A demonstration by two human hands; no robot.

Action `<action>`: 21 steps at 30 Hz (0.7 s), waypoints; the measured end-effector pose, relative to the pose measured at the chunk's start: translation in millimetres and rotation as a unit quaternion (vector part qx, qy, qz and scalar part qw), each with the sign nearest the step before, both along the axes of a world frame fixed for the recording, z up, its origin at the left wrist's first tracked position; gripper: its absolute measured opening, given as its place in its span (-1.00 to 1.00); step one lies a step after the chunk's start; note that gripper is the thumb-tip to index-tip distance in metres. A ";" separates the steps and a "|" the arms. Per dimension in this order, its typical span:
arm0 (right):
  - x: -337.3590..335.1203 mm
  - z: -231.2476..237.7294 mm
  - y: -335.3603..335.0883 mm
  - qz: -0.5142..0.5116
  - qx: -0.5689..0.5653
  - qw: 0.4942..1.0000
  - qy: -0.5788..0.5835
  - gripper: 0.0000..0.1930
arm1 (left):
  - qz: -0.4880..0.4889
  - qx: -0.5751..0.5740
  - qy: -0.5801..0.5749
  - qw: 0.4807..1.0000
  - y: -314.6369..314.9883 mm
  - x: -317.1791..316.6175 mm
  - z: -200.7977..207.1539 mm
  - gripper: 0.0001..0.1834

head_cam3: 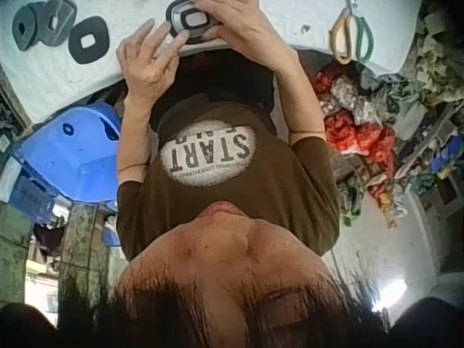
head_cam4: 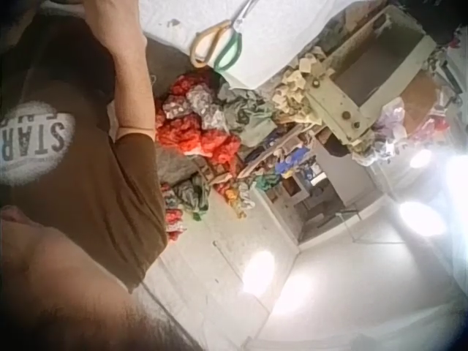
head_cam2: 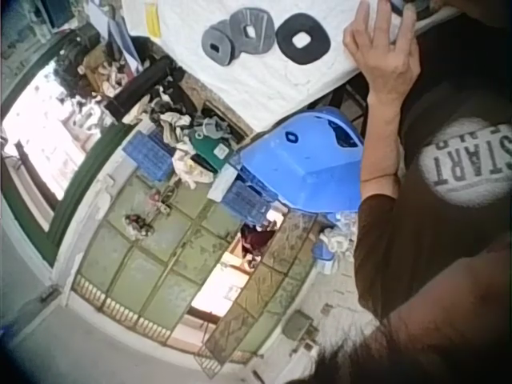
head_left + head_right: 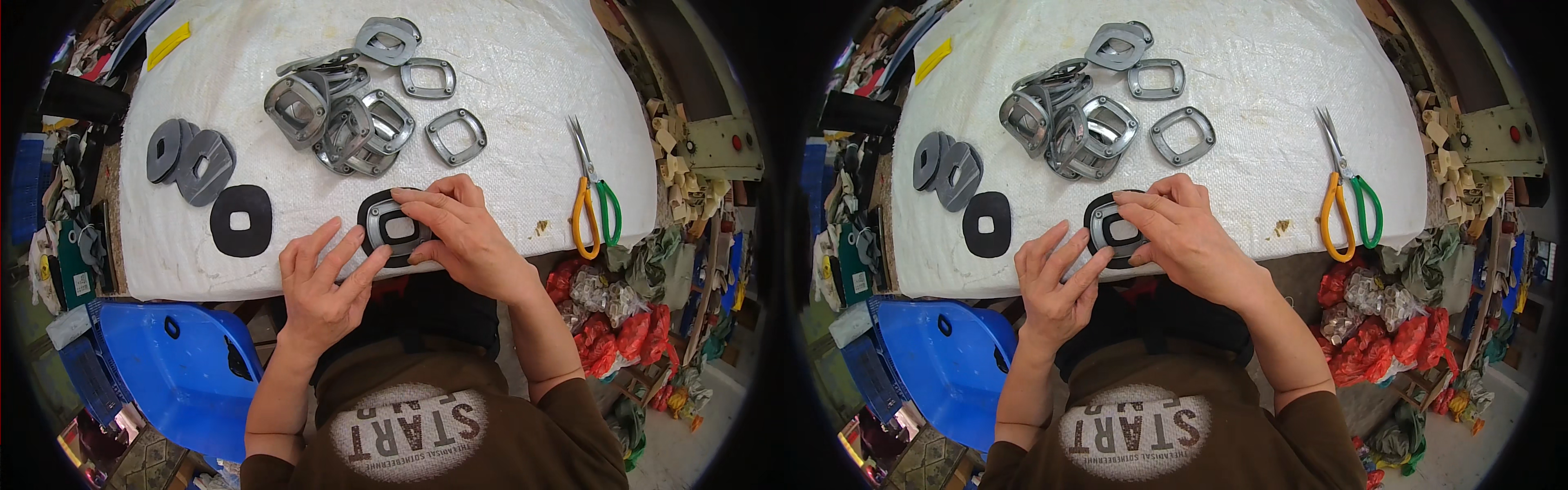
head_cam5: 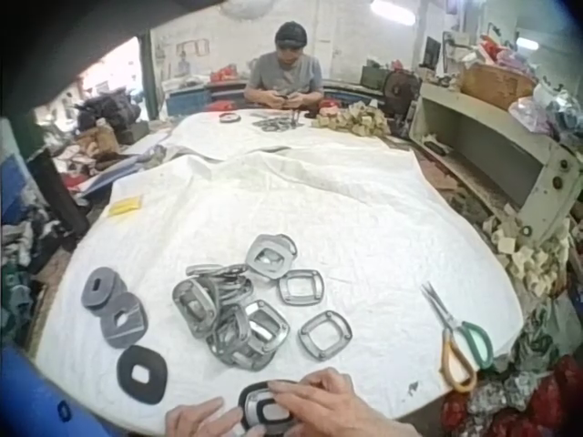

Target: Manually fitting foam padding into metal frame rings as part of a shoe assembly process.

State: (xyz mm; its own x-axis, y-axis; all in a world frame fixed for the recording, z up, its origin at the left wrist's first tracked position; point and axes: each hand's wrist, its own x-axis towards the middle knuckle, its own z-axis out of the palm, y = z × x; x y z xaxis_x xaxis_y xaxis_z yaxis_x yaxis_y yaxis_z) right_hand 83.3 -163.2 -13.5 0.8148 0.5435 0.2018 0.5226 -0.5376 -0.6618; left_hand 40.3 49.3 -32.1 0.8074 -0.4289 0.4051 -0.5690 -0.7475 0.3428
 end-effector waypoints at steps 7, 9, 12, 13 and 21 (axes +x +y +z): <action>2.8 -0.2 -2.7 0.012 0.002 1.000 -0.011 -0.44 | 0.004 0.003 -0.014 1.000 0.1 -0.2 -1.2 -0.52; 3.3 0.3 -2.7 0.014 -0.004 1.000 -0.013 -0.44 | 0.001 -0.001 -0.016 1.000 1.4 -0.3 -2.8 -0.51; 4.1 2.3 -2.9 0.015 -0.011 1.000 -0.014 -0.43 | 0.000 -0.012 -0.014 1.000 1.1 0.1 -2.9 -0.50; 4.5 2.3 -3.0 0.016 -0.011 1.000 -0.012 -0.43 | 0.003 -0.018 -0.010 1.000 0.7 0.4 -3.1 -0.51; 4.6 2.7 -2.1 0.016 -0.018 0.999 -0.020 -0.43 | -0.038 -0.030 -0.012 0.999 6.9 1.9 -5.0 -0.63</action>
State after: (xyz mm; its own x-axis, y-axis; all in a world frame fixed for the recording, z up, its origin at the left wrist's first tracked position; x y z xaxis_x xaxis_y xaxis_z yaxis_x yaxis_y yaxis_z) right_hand 87.9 -165.3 -10.8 0.7879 0.5774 0.2140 0.5663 -0.5432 -0.6199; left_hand 42.2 56.2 -37.1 0.7631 -0.4633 0.4507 -0.6322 -0.6798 0.3717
